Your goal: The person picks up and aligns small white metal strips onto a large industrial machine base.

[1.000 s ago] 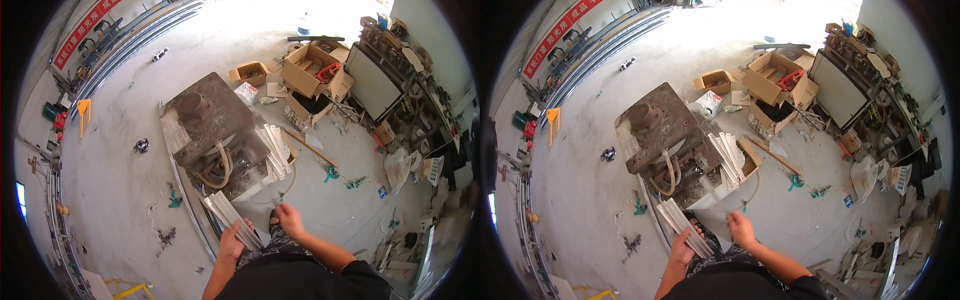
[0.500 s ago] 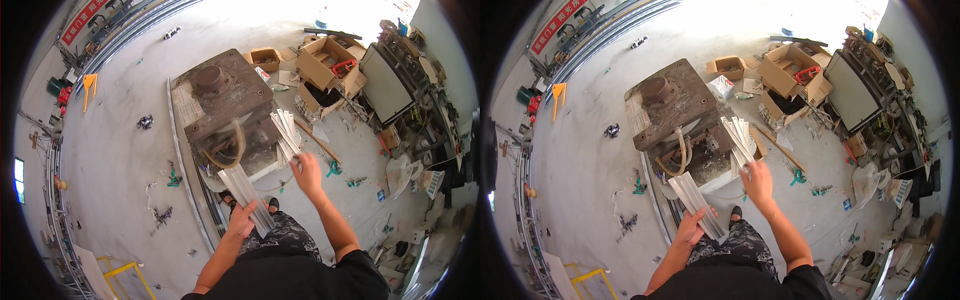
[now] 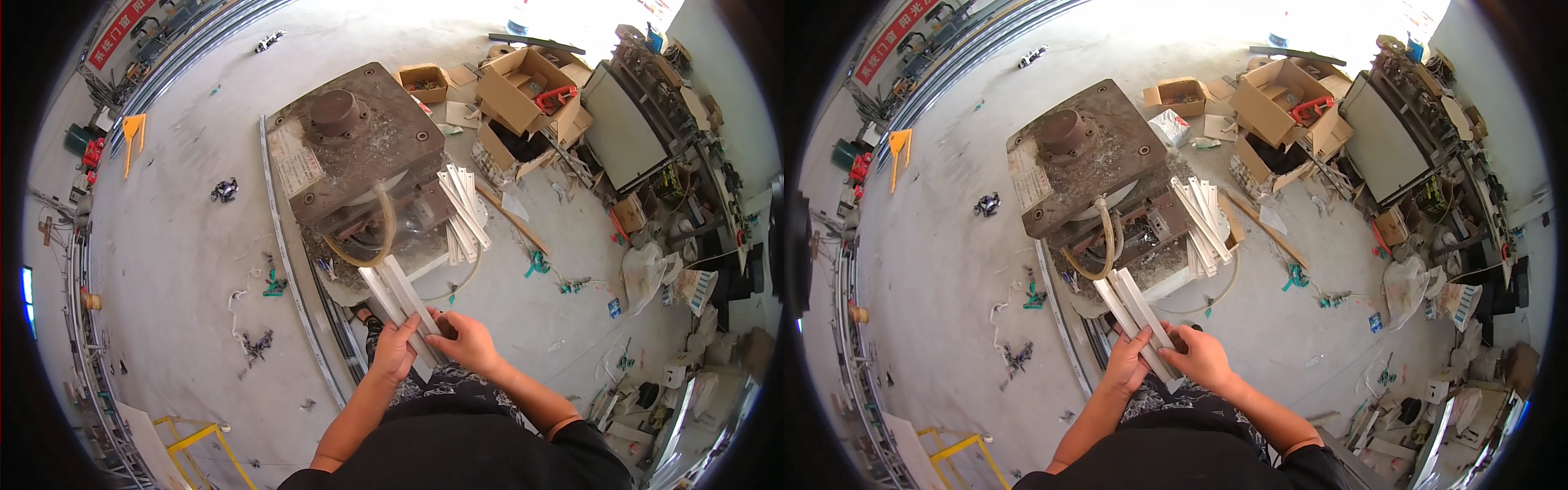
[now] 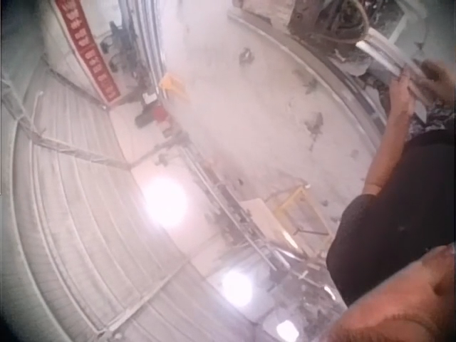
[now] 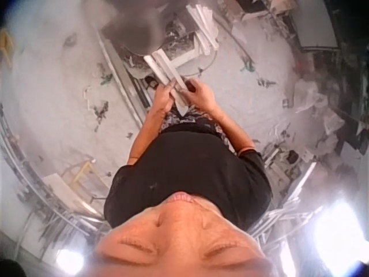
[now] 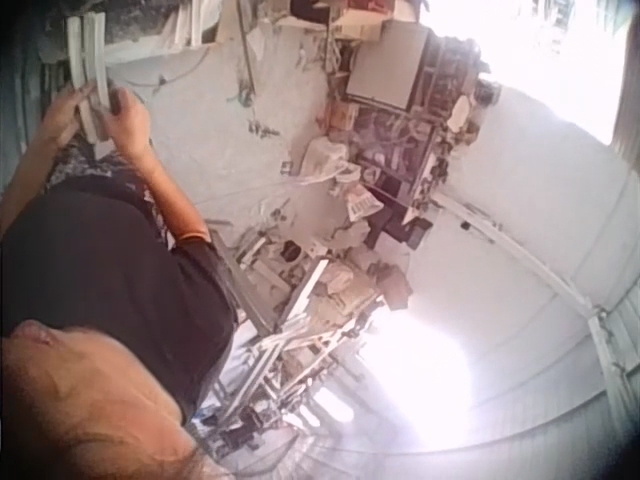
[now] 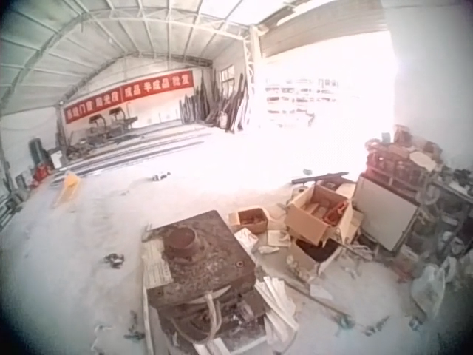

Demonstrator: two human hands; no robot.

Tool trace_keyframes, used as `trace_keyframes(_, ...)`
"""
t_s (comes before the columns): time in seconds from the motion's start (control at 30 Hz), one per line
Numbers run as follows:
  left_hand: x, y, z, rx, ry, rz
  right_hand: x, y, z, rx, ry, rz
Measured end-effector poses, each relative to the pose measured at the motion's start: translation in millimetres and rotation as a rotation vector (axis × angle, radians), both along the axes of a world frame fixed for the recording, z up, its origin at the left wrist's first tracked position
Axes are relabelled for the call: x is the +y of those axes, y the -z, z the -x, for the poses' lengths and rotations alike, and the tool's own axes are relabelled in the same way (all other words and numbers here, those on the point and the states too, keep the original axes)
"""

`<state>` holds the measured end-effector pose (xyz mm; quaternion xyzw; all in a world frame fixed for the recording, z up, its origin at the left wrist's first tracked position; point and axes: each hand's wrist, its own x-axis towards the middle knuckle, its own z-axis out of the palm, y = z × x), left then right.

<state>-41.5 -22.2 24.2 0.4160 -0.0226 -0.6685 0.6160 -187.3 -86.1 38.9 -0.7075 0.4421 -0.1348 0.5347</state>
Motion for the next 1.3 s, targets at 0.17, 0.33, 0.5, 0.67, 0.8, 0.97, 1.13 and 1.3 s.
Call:
trace_keyframes(0.17, 6, 2, -5, 0.053, 0.027, 0.027, 6, 12, 3, -0.153, 0.033, -0.135)
trace_keyframes(0.33, 11, 0, -14, 0.071, 0.036, 0.039, 11, 23, 1, -0.362, 0.133, -0.378)
trace_keyframes(0.5, 15, -5, -19, 0.092, 0.017, 0.061, 10, 25, 0, -0.500, 0.263, -0.771)
trace_keyframes(0.67, 23, 3, -31, 0.090, -0.107, 0.018, 13, 27, 1, -0.564, 0.292, -0.700)
trace_keyframes(0.8, 20, -5, -33, 0.107, -0.154, 0.019, 15, 17, -1, -0.553, 0.249, -0.644)
trace_keyframes(0.97, 15, -3, -25, -0.002, -0.156, 0.044, 26, 7, -9, -0.336, 0.152, -0.084)
trace_keyframes(1.13, 14, 7, -19, -0.103, -0.178, -0.044, 31, 8, -11, -0.215, 0.015, 0.578)
trace_keyframes(1.3, 13, -1, -22, -0.037, -0.110, 0.016, 36, 7, -9, -0.194, 0.105, 0.169)
